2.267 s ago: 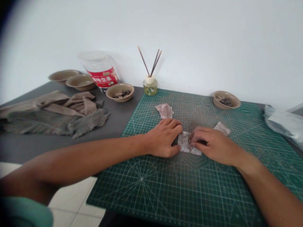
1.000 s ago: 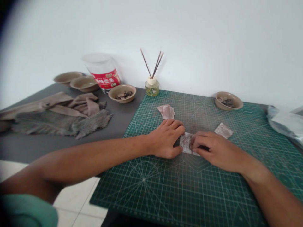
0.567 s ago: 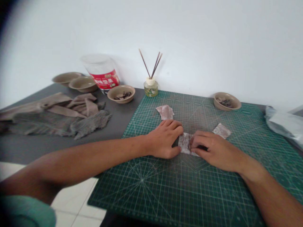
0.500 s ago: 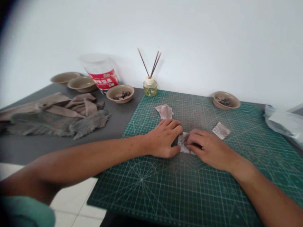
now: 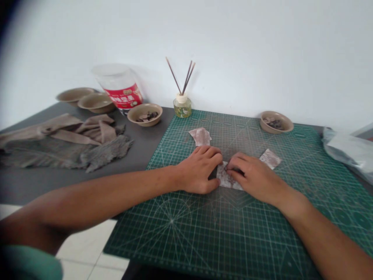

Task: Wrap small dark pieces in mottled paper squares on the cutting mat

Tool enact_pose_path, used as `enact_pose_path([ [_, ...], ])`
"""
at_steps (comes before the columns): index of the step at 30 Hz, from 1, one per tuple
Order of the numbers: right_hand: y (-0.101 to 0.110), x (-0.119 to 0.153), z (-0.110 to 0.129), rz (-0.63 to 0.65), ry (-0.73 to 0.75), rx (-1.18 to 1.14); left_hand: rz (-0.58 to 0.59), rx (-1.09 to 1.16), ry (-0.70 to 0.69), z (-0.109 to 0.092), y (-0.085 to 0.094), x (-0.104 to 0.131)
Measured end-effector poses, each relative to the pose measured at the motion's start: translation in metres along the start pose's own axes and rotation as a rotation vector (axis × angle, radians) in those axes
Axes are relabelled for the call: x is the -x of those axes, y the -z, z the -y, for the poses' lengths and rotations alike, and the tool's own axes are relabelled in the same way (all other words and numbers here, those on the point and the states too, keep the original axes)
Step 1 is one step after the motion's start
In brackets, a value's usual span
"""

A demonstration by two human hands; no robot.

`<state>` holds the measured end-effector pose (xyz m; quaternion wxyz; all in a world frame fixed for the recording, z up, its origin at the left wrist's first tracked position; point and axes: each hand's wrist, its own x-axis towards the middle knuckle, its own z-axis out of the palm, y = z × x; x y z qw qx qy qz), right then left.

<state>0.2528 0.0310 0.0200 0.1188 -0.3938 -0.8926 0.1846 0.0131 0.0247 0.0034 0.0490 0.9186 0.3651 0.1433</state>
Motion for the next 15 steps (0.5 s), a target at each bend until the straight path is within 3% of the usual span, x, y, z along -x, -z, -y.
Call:
enact_pose_path([
  [2,0.005,0.000,-0.008,-0.020,-0.040,0.049,-0.002,-0.002,-0.001,0.000,0.000,0.000],
  [7,0.006,0.008,-0.004,0.204,0.031,-0.065,0.003,0.002,-0.004,0.000,0.000,0.000],
  [13,0.000,-0.002,-0.002,-0.029,-0.010,0.012,0.014,0.006,0.003,-0.001,0.002,-0.001],
  [15,0.006,-0.001,-0.008,0.003,-0.022,0.038,0.019,0.004,0.005,-0.001,0.003,-0.001],
])
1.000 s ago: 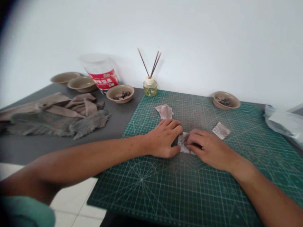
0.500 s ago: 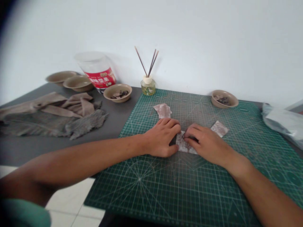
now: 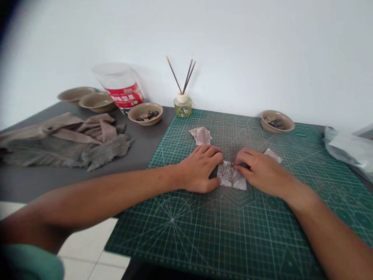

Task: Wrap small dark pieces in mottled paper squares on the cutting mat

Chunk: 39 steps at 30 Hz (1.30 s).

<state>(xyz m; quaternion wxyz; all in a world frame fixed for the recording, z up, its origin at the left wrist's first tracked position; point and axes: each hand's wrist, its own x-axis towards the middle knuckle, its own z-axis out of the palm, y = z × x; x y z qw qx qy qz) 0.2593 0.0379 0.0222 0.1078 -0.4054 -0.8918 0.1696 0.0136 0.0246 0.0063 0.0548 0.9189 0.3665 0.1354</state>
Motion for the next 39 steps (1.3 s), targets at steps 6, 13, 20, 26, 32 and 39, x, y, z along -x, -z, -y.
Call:
enact_pose_path([
  [6,-0.004,0.003,0.012,0.157,0.095,-0.127,-0.006,-0.002,-0.007,0.001,-0.002,0.000],
  [13,0.006,0.003,-0.002,0.112,0.034,-0.069,-0.010,-0.004,-0.001,0.001,-0.002,0.000],
  [20,-0.008,0.003,0.014,0.038,0.071,-0.084,0.007,0.015,0.004,0.001,0.000,0.000],
  [26,0.003,0.004,-0.001,0.046,0.001,-0.069,0.019,0.017,0.007,0.001,0.001,0.000],
  [32,-0.009,0.001,0.014,0.083,0.111,-0.112,0.019,0.018,0.010,0.001,0.000,-0.001],
  [39,0.002,0.002,0.002,0.099,0.006,-0.140,0.014,0.005,-0.001,0.001,0.001,-0.001],
])
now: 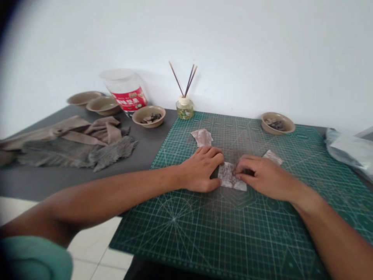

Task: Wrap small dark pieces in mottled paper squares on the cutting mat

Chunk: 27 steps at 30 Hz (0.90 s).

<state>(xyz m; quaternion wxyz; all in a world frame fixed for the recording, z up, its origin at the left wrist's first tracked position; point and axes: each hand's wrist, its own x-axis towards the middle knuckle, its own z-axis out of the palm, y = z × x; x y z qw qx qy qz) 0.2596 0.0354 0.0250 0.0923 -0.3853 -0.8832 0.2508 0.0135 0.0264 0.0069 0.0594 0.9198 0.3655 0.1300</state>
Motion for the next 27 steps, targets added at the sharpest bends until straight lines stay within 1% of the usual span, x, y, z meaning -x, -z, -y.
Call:
enact_pose_path([
  [1,-0.001,0.001,0.002,0.056,0.030,-0.036,-0.004,0.002,-0.002,0.000,0.000,0.000],
  [2,-0.003,0.001,0.005,0.083,0.058,-0.053,-0.008,0.005,-0.003,0.000,-0.001,0.000],
  [3,-0.005,0.000,0.007,0.073,0.077,-0.047,-0.010,0.007,-0.002,0.000,-0.001,0.000],
  [5,-0.008,-0.002,0.007,-0.041,0.065,0.017,-0.012,0.006,0.007,0.000,-0.001,0.000],
  [6,-0.008,-0.003,0.005,-0.104,0.039,0.056,-0.010,0.003,0.011,0.000,-0.001,0.000],
  [7,-0.007,-0.002,0.003,-0.140,0.013,0.085,-0.008,0.001,0.014,0.000,-0.001,0.001],
  [8,-0.005,-0.002,0.002,-0.137,-0.005,0.095,-0.005,-0.001,0.013,0.000,-0.001,0.001],
  [9,-0.004,0.000,0.001,-0.098,-0.009,0.087,-0.003,0.000,0.011,0.000,0.000,0.000],
  [11,-0.003,0.003,0.003,0.027,0.021,0.033,0.001,0.007,0.003,0.000,0.000,0.000],
  [12,-0.004,0.004,0.005,0.068,0.039,0.007,0.000,0.011,0.000,0.000,0.000,0.000],
  [13,-0.005,0.004,0.007,0.074,0.046,-0.007,-0.001,0.013,-0.002,0.000,0.000,0.000],
  [14,-0.007,0.003,0.008,0.042,0.041,-0.005,-0.004,0.014,-0.003,0.000,-0.001,0.000],
  [17,-0.007,0.000,0.005,-0.122,-0.018,0.072,-0.011,0.005,0.005,0.000,-0.001,0.001],
  [18,-0.006,0.000,0.003,-0.142,-0.034,0.098,-0.008,0.001,0.009,0.000,-0.001,0.001],
  [19,-0.004,0.000,0.001,-0.132,-0.038,0.113,-0.003,-0.001,0.010,-0.001,-0.001,0.001],
  [21,-0.002,0.003,0.000,-0.047,-0.003,0.101,0.007,0.000,0.004,-0.001,-0.001,0.001],
  [23,-0.004,0.005,0.004,0.034,0.052,0.054,0.014,0.006,-0.005,-0.001,-0.001,0.001],
  [24,-0.006,0.005,0.006,0.046,0.072,0.035,0.013,0.008,-0.006,-0.001,-0.001,0.000],
  [25,-0.008,0.004,0.008,0.033,0.080,0.026,0.011,0.009,-0.005,-0.001,-0.001,0.000],
  [27,-0.011,0.001,0.007,-0.048,0.065,0.042,0.005,0.008,0.000,-0.001,-0.001,0.000],
])
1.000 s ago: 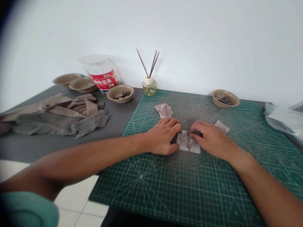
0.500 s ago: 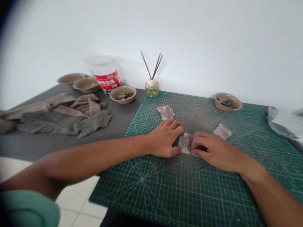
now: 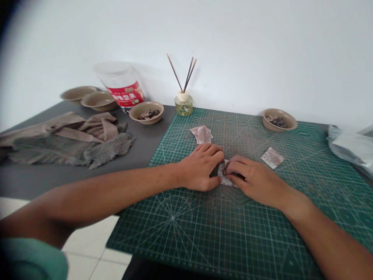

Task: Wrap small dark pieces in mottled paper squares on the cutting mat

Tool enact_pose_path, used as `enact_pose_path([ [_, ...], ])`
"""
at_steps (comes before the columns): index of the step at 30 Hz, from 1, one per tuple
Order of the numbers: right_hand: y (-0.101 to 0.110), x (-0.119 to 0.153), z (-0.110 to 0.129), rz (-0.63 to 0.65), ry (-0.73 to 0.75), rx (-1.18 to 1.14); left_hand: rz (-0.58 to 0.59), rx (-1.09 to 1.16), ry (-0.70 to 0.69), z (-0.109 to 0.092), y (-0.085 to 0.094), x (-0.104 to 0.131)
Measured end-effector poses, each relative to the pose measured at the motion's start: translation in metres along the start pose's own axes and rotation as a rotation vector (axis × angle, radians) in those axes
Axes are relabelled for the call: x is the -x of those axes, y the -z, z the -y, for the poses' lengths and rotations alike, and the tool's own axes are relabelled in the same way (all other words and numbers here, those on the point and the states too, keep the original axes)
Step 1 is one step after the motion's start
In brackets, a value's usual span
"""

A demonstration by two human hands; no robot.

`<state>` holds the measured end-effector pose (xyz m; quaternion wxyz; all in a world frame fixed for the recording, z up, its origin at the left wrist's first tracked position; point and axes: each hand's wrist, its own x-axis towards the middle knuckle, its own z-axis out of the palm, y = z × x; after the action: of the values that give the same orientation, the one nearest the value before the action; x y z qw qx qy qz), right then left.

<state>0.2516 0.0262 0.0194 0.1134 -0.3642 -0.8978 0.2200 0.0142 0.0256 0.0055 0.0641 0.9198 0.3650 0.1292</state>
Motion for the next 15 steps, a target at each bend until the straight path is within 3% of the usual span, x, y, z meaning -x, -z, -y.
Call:
enact_pose_path([
  [3,0.003,-0.002,-0.010,-0.097,-0.073,0.081,-0.005,-0.005,0.000,0.000,0.000,0.000],
  [10,0.004,0.004,-0.004,0.049,0.020,-0.012,-0.016,-0.011,-0.015,0.000,0.000,0.000],
  [15,0.004,-0.004,-0.011,-0.108,-0.072,0.088,-0.023,-0.023,-0.001,0.000,0.000,-0.001],
])
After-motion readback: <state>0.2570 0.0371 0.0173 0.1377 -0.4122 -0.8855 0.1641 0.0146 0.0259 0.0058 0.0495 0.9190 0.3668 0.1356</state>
